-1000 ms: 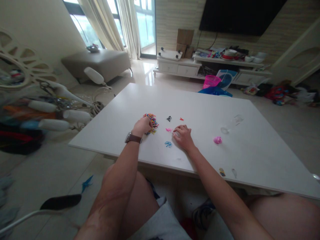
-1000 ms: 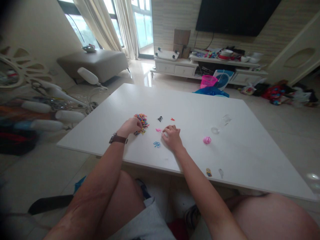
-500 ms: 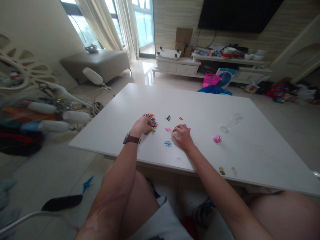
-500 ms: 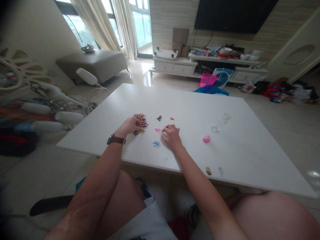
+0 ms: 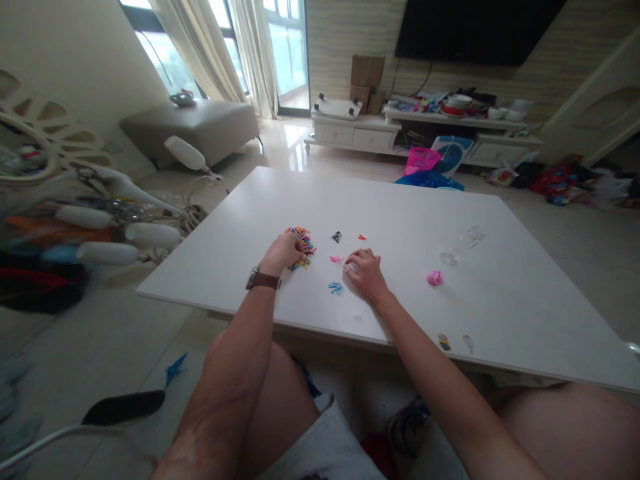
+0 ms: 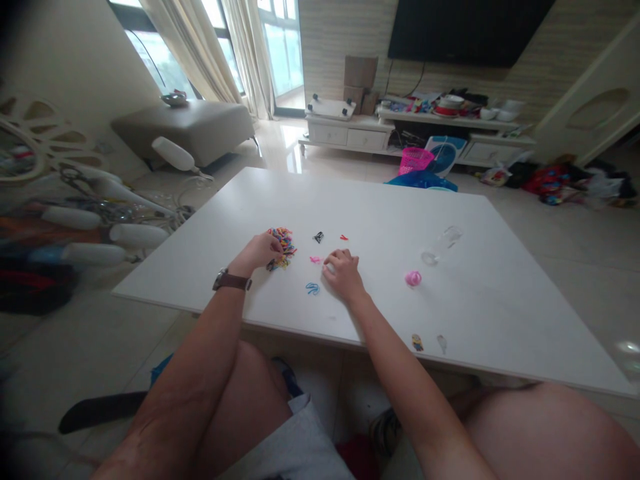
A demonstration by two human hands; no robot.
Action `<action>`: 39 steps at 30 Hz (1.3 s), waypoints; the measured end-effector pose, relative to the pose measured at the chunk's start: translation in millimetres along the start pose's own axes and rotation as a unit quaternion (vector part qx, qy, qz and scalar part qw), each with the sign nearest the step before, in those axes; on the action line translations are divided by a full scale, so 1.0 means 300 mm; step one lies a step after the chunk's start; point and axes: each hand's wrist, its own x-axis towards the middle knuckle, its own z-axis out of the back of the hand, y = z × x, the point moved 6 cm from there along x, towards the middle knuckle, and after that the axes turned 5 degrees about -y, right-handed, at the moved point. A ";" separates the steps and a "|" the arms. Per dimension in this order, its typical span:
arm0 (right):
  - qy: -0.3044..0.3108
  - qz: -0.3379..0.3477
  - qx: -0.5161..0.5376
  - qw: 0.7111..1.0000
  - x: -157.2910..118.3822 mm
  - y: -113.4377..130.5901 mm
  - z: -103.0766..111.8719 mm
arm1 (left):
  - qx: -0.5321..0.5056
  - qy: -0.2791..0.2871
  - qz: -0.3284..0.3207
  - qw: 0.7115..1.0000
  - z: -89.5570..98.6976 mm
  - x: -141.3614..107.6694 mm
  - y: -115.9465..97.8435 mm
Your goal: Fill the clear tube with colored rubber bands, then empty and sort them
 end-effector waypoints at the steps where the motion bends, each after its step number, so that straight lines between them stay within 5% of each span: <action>1: 0.000 0.001 -0.002 1.000 0.000 0.000 -0.001 | -0.005 -0.007 -0.001 1.000 0.007 -0.002 -0.003; 9: -0.004 -0.002 0.001 1.000 -0.001 -0.002 -0.001 | -0.154 -0.053 -0.007 0.987 0.026 -0.006 -0.060; 22: -0.056 0.035 0.047 0.997 -0.009 0.033 0.045 | -0.500 0.022 0.019 0.866 -0.147 0.002 -0.187; 39: -0.094 0.055 0.078 0.991 -0.008 0.027 0.039 | -0.518 0.068 0.051 0.851 -0.195 -0.005 -0.219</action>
